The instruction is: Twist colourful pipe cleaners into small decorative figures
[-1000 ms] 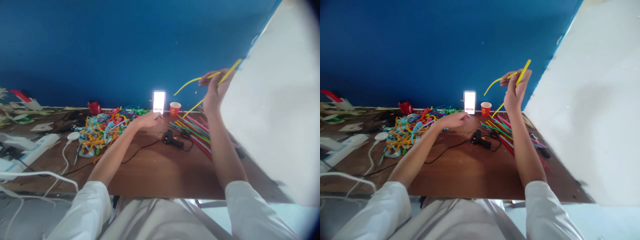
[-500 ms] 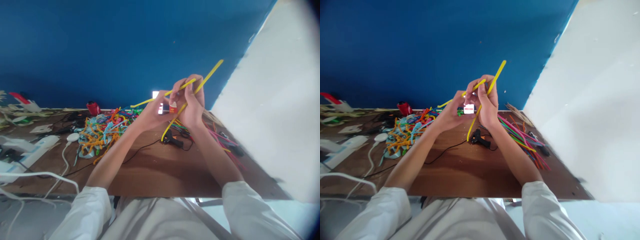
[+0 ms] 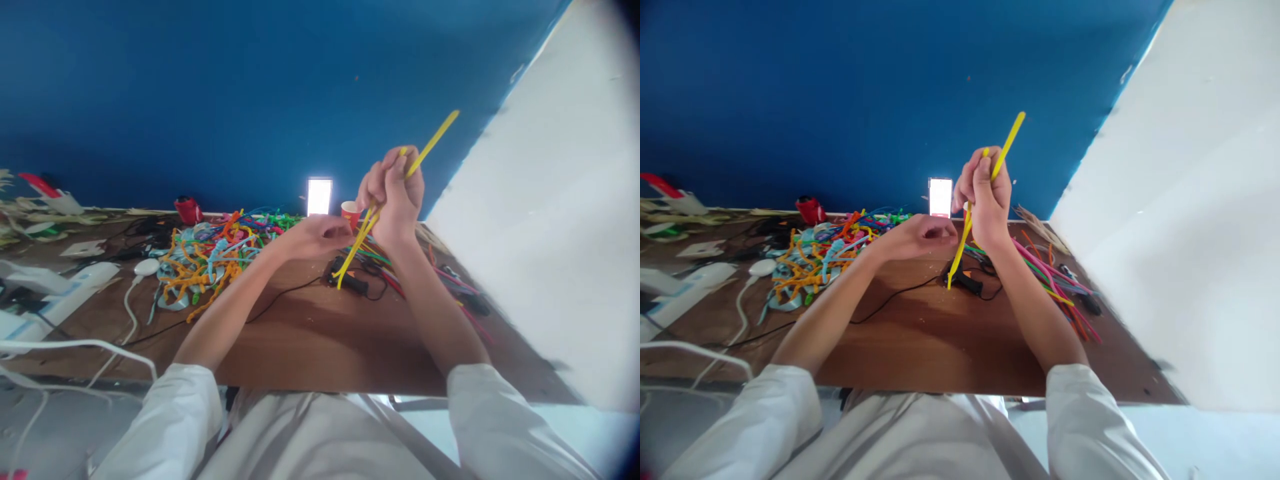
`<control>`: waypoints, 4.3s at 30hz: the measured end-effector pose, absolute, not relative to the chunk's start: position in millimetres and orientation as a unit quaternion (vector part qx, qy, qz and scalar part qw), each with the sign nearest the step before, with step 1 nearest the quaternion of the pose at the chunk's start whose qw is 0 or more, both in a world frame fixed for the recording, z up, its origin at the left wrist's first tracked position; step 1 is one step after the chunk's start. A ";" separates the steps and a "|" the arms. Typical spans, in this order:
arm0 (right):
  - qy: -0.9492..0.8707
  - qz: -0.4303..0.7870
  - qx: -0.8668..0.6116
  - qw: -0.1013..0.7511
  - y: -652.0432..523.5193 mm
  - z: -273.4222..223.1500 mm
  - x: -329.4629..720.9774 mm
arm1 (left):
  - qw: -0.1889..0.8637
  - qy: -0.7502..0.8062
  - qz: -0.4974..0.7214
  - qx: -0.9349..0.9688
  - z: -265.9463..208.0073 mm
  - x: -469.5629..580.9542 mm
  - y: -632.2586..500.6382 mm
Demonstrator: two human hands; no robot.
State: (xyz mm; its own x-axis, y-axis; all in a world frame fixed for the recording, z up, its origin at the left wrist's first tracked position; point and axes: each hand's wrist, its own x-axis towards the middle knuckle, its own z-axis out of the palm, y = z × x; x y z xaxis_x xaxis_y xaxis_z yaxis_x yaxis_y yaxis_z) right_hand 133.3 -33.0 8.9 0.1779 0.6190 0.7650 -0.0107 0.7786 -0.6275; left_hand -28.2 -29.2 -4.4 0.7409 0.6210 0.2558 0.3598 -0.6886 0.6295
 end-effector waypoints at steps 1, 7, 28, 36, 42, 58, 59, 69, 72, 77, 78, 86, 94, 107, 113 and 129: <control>-0.604 0.234 -0.246 0.721 -34.5 10.2 133.1 | 0.278 0.272 0.234 0.891 -5.3 -27.2 -28.7; -0.590 0.276 -0.181 0.737 -32.2 9.3 130.0 | 0.367 0.238 0.282 0.854 -10.7 -16.0 -29.9; -0.610 0.219 -0.248 0.720 -29.8 10.9 139.1 | 0.390 0.201 0.277 0.855 -20.6 -9.9 -26.2; -0.703 0.227 -0.272 0.616 -24.0 9.5 141.5 | 0.393 0.248 0.385 0.797 -14.4 -16.2 -22.5; -0.757 0.320 -0.358 0.443 -16.2 -1.4 143.8 | 0.375 0.287 0.433 0.768 -12.0 -22.5 -15.9; -0.760 0.263 -0.369 0.466 -15.5 -0.3 144.9 | 0.307 0.339 0.396 0.796 -17.7 -27.8 -5.5; -0.759 0.267 -0.365 0.467 -15.8 -0.4 144.0 | 0.320 0.337 0.393 0.793 -18.1 -27.2 -5.7; -0.751 0.247 -0.388 0.474 -10.9 -1.1 148.3 | 0.379 0.334 0.385 0.772 -10.7 -25.5 -15.4; -0.774 0.239 -0.396 0.432 -11.2 0.8 153.3 | 0.381 0.346 0.366 0.775 -9.4 -26.6 -17.7; -0.801 0.222 -0.421 0.363 -12.4 3.4 158.4 | 0.382 0.358 0.345 0.779 -12.4 -26.4 -15.6; -0.803 0.218 -0.422 0.360 -11.8 3.1 158.9 | 0.379 0.359 0.347 0.779 -12.6 -26.8 -14.5; -0.804 0.236 -0.429 0.338 -7.9 -2.4 159.3 | 0.353 0.336 0.381 0.786 -8.0 -38.8 -8.2; -0.837 0.182 -0.422 0.297 -17.5 6.6 157.6 | 0.354 0.347 0.437 0.751 -13.4 -38.1 -3.7; -0.834 0.169 -0.423 0.311 -13.3 5.7 161.3 | 0.502 0.318 0.510 0.622 -23.1 -27.1 4.3; -0.827 0.192 -0.422 0.319 -10.5 6.0 170.1 | 0.538 0.313 0.574 0.532 -30.5 -26.3 16.1; -0.787 0.104 -0.524 0.308 9.7 9.9 222.5 | 0.488 0.386 0.655 0.430 -44.0 -32.2 31.0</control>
State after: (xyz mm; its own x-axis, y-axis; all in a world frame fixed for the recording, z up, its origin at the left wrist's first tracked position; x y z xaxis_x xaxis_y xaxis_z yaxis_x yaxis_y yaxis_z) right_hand 222.5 9.7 9.9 -0.2606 0.8891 0.3763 0.7612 0.4290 -0.4863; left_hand -32.2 31.0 -44.0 -0.1548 0.9702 0.1864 -0.3068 -0.2266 0.9244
